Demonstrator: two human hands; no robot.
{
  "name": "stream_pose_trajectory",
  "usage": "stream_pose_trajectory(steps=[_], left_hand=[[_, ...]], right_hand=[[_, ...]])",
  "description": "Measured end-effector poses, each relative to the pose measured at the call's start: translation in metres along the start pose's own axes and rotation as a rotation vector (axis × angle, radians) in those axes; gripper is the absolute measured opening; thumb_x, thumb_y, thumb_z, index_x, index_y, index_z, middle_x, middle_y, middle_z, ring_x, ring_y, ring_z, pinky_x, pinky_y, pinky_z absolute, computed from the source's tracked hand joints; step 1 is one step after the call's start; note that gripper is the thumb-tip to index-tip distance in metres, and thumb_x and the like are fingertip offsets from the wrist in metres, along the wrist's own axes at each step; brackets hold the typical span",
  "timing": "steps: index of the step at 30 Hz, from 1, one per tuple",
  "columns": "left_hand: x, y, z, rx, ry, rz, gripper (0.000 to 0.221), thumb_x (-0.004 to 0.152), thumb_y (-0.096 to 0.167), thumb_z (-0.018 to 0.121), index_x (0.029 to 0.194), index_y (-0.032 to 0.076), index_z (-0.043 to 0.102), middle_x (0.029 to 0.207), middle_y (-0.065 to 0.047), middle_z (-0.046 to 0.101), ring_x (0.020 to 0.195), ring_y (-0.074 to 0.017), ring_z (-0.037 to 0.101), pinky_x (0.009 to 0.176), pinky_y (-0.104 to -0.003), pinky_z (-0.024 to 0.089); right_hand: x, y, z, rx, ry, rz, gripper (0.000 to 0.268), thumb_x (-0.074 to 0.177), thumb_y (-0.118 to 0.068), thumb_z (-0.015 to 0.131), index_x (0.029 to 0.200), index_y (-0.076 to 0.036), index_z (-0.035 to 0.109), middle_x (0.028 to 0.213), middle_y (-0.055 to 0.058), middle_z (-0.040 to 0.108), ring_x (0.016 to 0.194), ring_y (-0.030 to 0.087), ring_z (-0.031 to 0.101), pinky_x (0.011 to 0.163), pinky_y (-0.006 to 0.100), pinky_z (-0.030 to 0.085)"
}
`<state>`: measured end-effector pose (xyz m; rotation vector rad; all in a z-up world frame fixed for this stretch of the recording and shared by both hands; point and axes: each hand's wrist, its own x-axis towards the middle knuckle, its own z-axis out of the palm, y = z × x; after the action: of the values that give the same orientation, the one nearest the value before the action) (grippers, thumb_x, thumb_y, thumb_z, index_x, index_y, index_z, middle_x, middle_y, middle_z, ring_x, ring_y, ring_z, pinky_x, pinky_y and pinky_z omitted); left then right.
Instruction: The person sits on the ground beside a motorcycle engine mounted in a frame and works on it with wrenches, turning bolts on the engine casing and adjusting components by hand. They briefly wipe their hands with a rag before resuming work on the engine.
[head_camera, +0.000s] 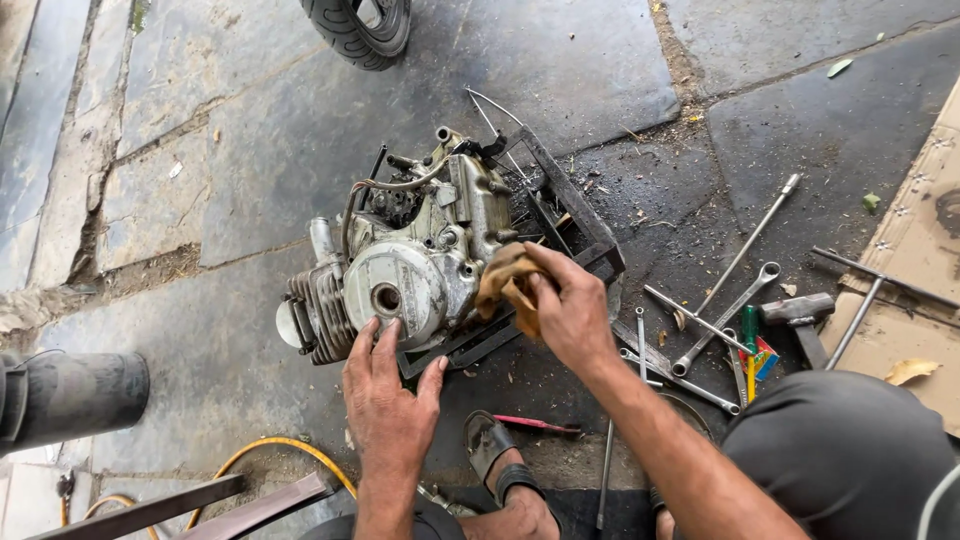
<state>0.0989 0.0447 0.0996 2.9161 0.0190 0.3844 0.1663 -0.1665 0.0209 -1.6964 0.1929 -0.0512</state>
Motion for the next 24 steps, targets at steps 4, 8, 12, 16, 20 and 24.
stream_pose_trajectory(steps=[4,8,12,16,20,24], left_hand=[[-0.003,-0.003,0.009,-0.005,0.038,0.057,0.077,0.076,0.033,0.088,0.141,0.007,0.055,0.149,-0.02,0.045,0.137,-0.0399,0.043,0.11,-0.054,0.043],[-0.006,0.003,0.008,-0.049,0.098,0.078,0.078,0.076,0.03,0.088,0.142,0.006,0.054,0.15,-0.021,0.045,0.136,-0.0416,0.045,0.109,-0.054,0.045],[-0.003,0.007,0.007,-0.045,0.083,0.063,0.079,0.075,0.031,0.089,0.141,0.006,0.054,0.149,-0.021,0.045,0.136,-0.042,0.044,0.108,-0.053,0.044],[-0.001,0.01,-0.005,-0.048,0.007,0.011,0.077,0.078,0.03,0.088,0.144,0.009,0.053,0.153,-0.016,0.044,0.138,-0.0399,0.044,0.112,-0.052,0.041],[-0.011,-0.004,0.012,-0.065,0.034,0.09,0.087,0.077,0.031,0.088,0.15,0.009,0.046,0.155,-0.018,0.038,0.141,-0.0399,0.04,0.116,-0.052,0.038],[-0.013,-0.001,0.017,-0.066,0.067,0.117,0.097,0.074,0.034,0.089,0.152,0.008,0.038,0.158,-0.02,0.032,0.144,-0.0419,0.033,0.117,-0.053,0.036]], right_hand=[[-0.003,-0.014,0.024,0.007,0.035,-0.3,0.032,0.092,-0.004,0.066,0.123,-0.003,0.07,0.11,0.016,0.071,0.1,0.022,0.072,0.085,0.039,0.064],[-0.016,-0.014,0.031,0.048,-0.007,-0.293,0.031,0.092,-0.005,0.066,0.123,-0.004,0.071,0.118,0.014,0.068,0.106,0.019,0.069,0.09,0.037,0.062],[-0.047,0.017,0.051,-0.404,-0.348,-0.235,0.019,0.092,-0.005,0.068,0.103,-0.014,0.08,0.099,0.006,0.075,0.095,0.015,0.068,0.081,0.03,0.061],[-0.041,-0.059,0.008,-0.488,-0.353,0.084,0.017,0.09,-0.012,0.073,0.102,-0.019,0.084,0.1,0.007,0.073,0.091,0.017,0.064,0.082,0.033,0.056],[-0.002,-0.009,0.001,0.015,-0.014,0.089,0.025,0.092,0.0,0.061,0.113,-0.006,0.074,0.112,0.008,0.073,0.093,0.014,0.072,0.078,0.026,0.064],[-0.013,-0.041,0.008,0.203,-0.034,0.111,0.033,0.094,-0.001,0.059,0.126,-0.005,0.068,0.114,0.012,0.071,0.088,0.022,0.073,0.073,0.034,0.066]])
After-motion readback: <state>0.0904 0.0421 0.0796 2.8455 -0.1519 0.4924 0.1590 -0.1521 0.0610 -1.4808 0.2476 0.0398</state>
